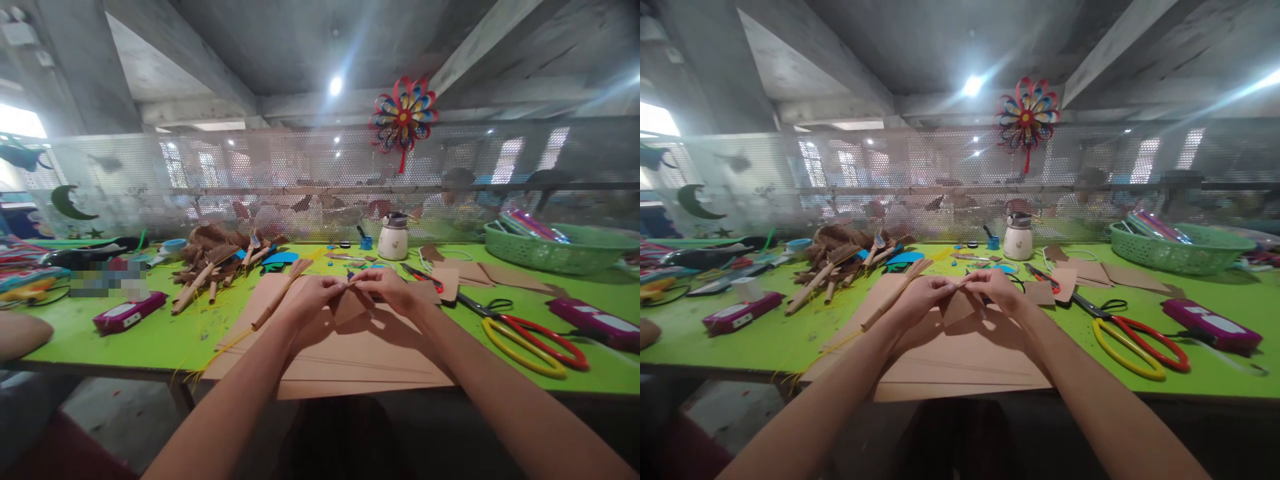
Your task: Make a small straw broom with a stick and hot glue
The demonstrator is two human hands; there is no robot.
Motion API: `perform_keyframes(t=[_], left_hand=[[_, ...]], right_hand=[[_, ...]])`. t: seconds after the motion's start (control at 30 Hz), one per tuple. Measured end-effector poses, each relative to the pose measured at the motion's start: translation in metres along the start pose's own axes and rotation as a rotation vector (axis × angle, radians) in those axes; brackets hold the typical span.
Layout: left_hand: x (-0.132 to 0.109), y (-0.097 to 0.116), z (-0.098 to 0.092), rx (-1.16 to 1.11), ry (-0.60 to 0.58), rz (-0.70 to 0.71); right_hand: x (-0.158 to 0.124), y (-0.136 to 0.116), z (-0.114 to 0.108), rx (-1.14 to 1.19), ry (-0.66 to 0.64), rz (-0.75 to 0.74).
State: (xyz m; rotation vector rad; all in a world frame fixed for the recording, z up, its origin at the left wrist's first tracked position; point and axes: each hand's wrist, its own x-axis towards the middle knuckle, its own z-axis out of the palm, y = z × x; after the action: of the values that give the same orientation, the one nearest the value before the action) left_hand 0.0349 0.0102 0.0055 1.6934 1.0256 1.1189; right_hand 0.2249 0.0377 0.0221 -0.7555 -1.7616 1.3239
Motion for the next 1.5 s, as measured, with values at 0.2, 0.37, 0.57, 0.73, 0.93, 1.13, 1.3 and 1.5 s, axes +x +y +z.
perform_keyframes(t=[0.2,0.37,0.57,0.73,0.93,1.13,1.3,1.5], left_hand=[[-0.002,0.009,0.003,0.258,0.047,0.058],[-0.002,0.017,0.009,0.363,0.092,0.083],[-0.003,0.021,0.011,0.392,0.086,0.115],[-0.005,0.024,0.012,0.421,0.1,0.1],[-0.003,0.02,0.011,0.431,0.101,0.107],[-0.002,0.019,0.01,0.377,0.074,0.128],[-0.004,0.022,0.012,0.349,0.075,0.116],[-0.002,0.017,0.014,0.275,0.062,0.09]], right_hand=[[0.002,0.004,0.004,-0.14,0.011,-0.1],[0.006,0.014,0.003,-0.028,0.039,-0.057],[0.01,0.023,0.004,0.061,0.027,-0.022],[0.01,0.022,0.002,0.051,0.034,-0.001],[0.01,0.019,0.003,0.003,0.112,-0.013],[0.008,0.013,0.004,0.008,0.139,0.002],[0.006,0.007,0.005,-0.01,0.147,-0.008],[0.007,0.012,0.004,-0.02,0.118,-0.003]])
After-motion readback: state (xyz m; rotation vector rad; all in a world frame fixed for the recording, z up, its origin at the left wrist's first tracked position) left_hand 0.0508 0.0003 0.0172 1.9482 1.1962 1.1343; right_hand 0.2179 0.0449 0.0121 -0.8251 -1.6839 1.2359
